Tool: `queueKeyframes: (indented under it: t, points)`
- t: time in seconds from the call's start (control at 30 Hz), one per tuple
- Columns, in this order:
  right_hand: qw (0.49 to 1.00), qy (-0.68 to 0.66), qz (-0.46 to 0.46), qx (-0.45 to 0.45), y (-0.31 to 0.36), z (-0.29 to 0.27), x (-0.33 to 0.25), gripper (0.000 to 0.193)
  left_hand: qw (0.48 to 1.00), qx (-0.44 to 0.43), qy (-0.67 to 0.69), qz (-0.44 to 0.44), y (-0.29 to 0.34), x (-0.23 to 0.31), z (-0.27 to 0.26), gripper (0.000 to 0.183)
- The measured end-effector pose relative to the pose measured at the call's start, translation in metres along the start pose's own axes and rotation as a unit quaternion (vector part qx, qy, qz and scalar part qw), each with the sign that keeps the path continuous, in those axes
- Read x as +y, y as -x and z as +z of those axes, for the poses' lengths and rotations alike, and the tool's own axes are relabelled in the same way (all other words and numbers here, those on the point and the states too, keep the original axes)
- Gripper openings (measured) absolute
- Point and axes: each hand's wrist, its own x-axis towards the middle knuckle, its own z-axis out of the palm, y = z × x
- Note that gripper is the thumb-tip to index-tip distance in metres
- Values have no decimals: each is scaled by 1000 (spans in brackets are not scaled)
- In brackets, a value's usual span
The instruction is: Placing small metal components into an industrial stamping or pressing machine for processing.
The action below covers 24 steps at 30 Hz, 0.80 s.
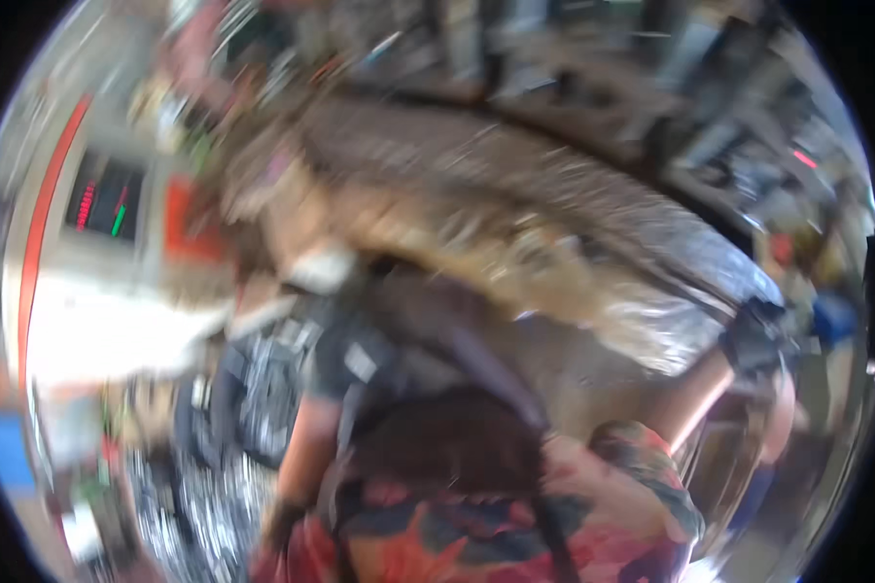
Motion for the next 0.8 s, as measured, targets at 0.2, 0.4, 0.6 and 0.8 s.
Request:
queueKeyframes:
  t: [0.2,0.4,0.6,0.8]
  points:
    - [851,471,183,-144,61,85,220,18,979,-7,198,-40,12,14,45,34]
    - [637,628,200,-400,120,154,409,30,973,-37,217,-74,25,5,44,31]
    - [627,652,208,-373,151,161,462,39,981,-51,165,-87,33,-10,10,24]
    - [663,635,173,-357,161,160,476,30,968,-41,232,-83,39,-4,-8,22]
